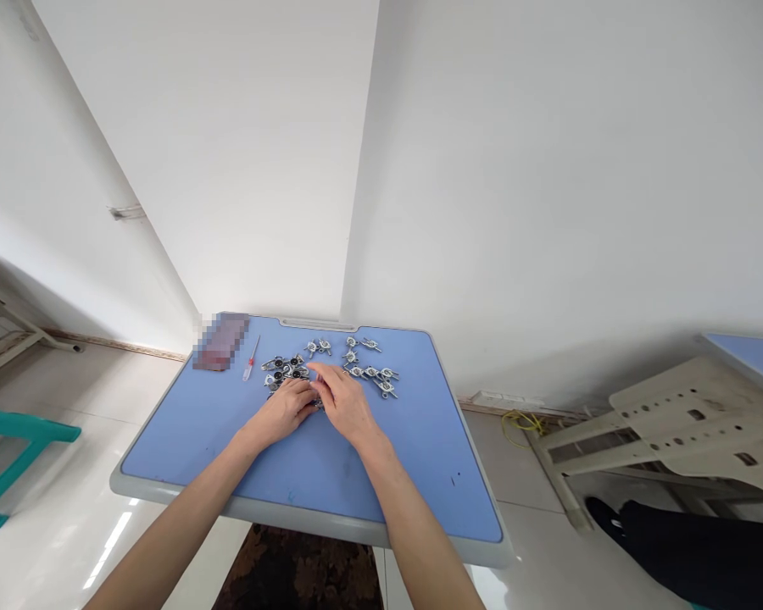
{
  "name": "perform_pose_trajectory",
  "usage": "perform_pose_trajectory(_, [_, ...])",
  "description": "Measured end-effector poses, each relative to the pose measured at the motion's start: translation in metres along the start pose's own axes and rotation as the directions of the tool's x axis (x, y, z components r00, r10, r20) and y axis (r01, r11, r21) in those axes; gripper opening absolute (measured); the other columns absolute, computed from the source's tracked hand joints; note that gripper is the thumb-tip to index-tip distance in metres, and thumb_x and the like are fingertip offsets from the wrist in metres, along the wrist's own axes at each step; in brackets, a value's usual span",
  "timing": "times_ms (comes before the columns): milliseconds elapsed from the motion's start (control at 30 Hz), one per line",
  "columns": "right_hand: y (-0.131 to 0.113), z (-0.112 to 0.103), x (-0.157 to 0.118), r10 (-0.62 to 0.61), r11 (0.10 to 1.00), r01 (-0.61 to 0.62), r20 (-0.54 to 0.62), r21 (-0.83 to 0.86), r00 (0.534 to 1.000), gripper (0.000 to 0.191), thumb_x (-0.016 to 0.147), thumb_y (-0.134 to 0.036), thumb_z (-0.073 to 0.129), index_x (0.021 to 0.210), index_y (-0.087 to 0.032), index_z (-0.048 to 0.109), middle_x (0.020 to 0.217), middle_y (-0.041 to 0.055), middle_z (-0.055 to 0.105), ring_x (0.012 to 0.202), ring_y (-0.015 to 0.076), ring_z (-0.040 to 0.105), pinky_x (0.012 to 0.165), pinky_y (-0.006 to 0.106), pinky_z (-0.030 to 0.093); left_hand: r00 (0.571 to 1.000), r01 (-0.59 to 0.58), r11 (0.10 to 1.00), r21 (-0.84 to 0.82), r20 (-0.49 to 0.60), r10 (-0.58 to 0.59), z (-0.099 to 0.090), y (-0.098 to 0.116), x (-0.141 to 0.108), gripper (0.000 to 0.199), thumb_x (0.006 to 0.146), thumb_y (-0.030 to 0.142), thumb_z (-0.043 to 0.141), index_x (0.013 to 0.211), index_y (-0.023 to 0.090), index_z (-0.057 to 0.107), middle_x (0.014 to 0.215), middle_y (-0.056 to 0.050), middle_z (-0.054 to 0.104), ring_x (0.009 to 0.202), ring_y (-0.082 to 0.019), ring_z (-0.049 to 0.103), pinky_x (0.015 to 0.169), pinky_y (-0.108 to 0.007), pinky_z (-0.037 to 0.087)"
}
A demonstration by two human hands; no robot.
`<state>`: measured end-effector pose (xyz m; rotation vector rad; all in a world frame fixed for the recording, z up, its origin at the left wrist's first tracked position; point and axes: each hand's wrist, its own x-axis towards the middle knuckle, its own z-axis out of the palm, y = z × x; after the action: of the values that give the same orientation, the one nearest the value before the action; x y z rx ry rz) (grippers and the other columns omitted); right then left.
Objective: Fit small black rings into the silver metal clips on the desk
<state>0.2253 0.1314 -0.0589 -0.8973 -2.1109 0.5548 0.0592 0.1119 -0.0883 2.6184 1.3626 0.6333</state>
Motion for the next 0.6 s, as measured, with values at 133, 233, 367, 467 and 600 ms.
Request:
perform_pose_trajectory(133, [-0.0032,-0.0024,0.0001,0.059,0.996,-0.064,0.075,0.064,0.995,0.038,0.094,-0.020,0.032,0.130,-0.025,0.042,0.097,0.0044,0.060,0.081,0.0168,0.059,0.078,0.034,0.051,1.000,0.000,1.000,-0.007,0.010,0.000,-0.0017,0.0010,0.0002,0.007,0.089,0.017,0.052,0.092,0.016,0.059,0.089,-0.005,0.060,0.090,-0.021,0.055,0.083,-0.035,0.044])
perform_pose_trajectory(233, [-0.0037,-0.0034,0.0003,0.083,0.997,-0.083,0.075,0.003,0.994,0.038,0.093,-0.024,0.038,0.131,-0.024,0.040,0.097,0.0054,0.061,0.081,0.0186,0.059,0.077,0.036,0.050,1.000,-0.002,1.000,-0.010,0.012,0.002,-0.0023,0.0011,0.0004,0.009,0.090,0.018,0.051,0.094,0.017,0.059,0.089,-0.005,0.060,0.089,-0.021,0.055,0.083,-0.036,0.044])
perform_pose_trajectory(367, [-0.0010,-0.0017,0.0017,0.067,0.997,-0.066,0.018,-0.045,0.998,0.037,0.093,-0.028,0.039,0.130,-0.025,0.045,0.091,0.0056,0.059,0.083,0.0202,0.057,0.078,0.037,0.049,1.000,-0.005,1.000,-0.001,0.009,0.005,-0.0020,0.0011,0.0008,0.011,0.091,0.017,0.048,0.091,0.016,0.059,0.087,-0.006,0.059,0.089,-0.021,0.055,0.082,-0.036,0.044])
perform_pose_trajectory(467, [0.0001,-0.0003,0.0028,0.097,0.993,-0.096,-0.013,0.063,0.995,0.043,0.092,-0.025,0.039,0.135,-0.027,0.039,0.088,0.0032,0.058,0.080,0.0178,0.057,0.079,0.035,0.049,1.000,-0.009,1.000,0.004,0.006,0.009,-0.0025,0.0015,0.0007,0.012,0.091,0.018,0.047,0.091,0.016,0.059,0.085,-0.005,0.058,0.087,-0.020,0.056,0.081,-0.035,0.044])
perform_pose_trajectory(600, [-0.0006,-0.0005,0.0028,0.225,0.946,-0.210,-0.034,0.248,0.974,0.042,0.088,-0.023,0.047,0.129,-0.023,0.040,0.085,0.0014,0.063,0.081,0.0171,0.059,0.078,0.035,0.049,1.000,-0.008,1.000,0.004,0.002,0.008,-0.0024,0.0012,0.0001,0.011,0.091,0.019,0.049,0.094,0.017,0.059,0.086,-0.005,0.059,0.087,-0.020,0.056,0.082,-0.035,0.044])
